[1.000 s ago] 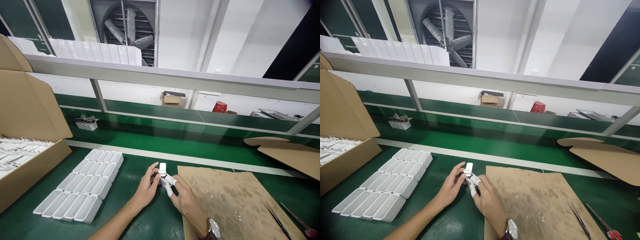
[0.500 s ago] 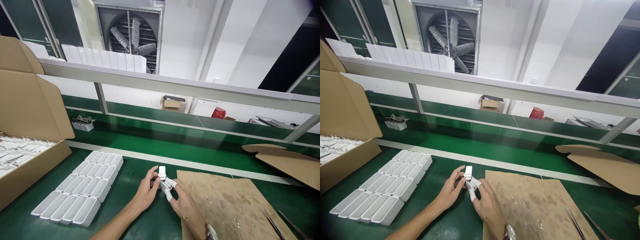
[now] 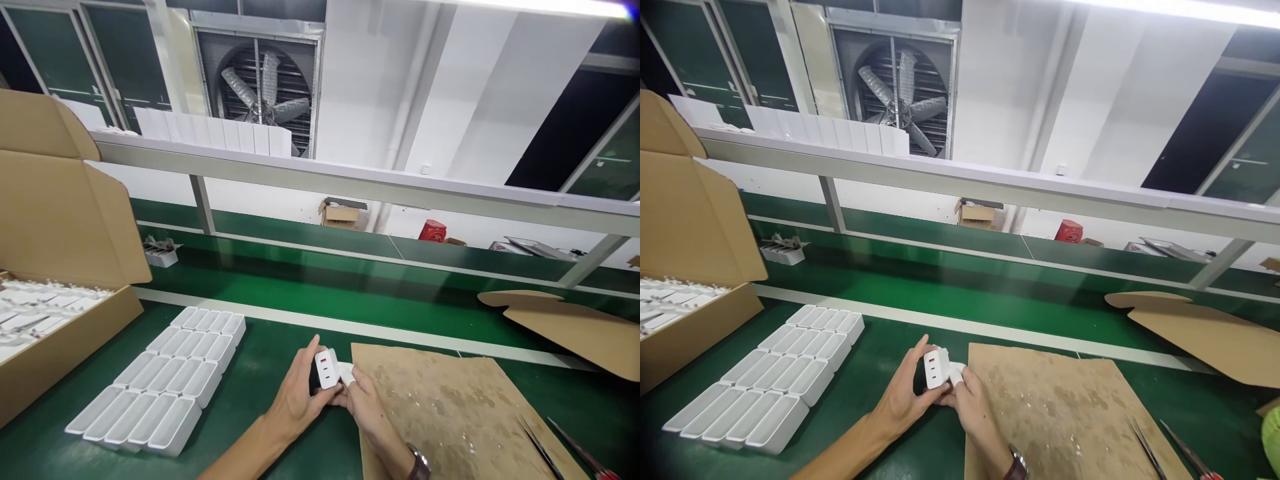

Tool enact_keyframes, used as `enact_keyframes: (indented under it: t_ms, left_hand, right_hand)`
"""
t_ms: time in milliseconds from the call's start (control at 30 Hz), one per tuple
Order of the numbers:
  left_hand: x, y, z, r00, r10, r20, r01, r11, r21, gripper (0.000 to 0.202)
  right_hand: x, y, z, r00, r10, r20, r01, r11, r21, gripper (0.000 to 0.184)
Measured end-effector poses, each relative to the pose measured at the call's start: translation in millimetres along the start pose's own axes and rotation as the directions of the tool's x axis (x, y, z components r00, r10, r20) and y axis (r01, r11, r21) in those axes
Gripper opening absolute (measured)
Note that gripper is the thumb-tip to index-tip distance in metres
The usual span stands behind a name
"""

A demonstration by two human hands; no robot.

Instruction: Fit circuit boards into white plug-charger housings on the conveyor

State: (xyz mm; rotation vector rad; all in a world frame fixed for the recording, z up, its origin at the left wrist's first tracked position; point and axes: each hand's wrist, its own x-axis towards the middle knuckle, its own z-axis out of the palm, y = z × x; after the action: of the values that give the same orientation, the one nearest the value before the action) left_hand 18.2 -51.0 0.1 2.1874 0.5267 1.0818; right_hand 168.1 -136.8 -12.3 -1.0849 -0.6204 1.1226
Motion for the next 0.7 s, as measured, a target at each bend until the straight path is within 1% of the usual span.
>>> enact_keyframes:
  t_ms: [267, 433, 500, 567, 633, 667, 700]
  left_hand:
    - [0.2, 1.0, -1.8, 0.996, 0.093, 0.004, -0.093, 0.995, 0.029, 0.090]
    - [0.5, 6.5, -2.7, 0.988, 0.152, 0.002, -0.152, 0.987, 0.045, 0.086]
    - [0.8, 8.8, -3.7, 0.992, 0.126, -0.006, -0.126, 0.991, 0.046, 0.084]
    - [1.3, 9.6, -4.8, 0.998, 0.063, 0.005, -0.063, 0.995, 0.076, 0.089]
    - [1.9, 8.5, -5.4, 0.999, -0.013, 0.050, 0.007, 0.992, 0.125, 0.105]
    - [2.4, 7.6, -5.6, 0.995, -0.055, 0.083, 0.043, 0.988, 0.147, 0.115]
    - [3.1, 6.8, -5.7, 0.987, -0.101, 0.122, 0.080, 0.983, 0.163, 0.125]
  right_hand:
    - [0.1, -0.6, 0.7, 1.000, 0.017, 0.011, -0.017, 1.000, -0.009, 0.073]
    - [-1.8, -1.9, 4.4, 1.000, -0.011, 0.016, 0.012, 0.999, -0.052, 0.066]
    - [-2.5, -3.3, 5.0, 0.998, -0.066, 0.000, 0.065, 0.994, -0.086, 0.063]
    - [-3.6, -5.2, 3.9, 0.988, -0.153, -0.035, 0.147, 0.978, -0.145, 0.059]
    - [-5.9, -7.5, 1.0, 0.967, -0.248, -0.065, 0.228, 0.948, -0.224, 0.049]
    - [-7.4, -8.7, -0.9, 0.949, -0.313, -0.050, 0.283, 0.908, -0.307, 0.041]
    - [-9.2, -10.1, -2.7, 0.923, -0.385, -0.007, 0.347, 0.841, -0.416, 0.034]
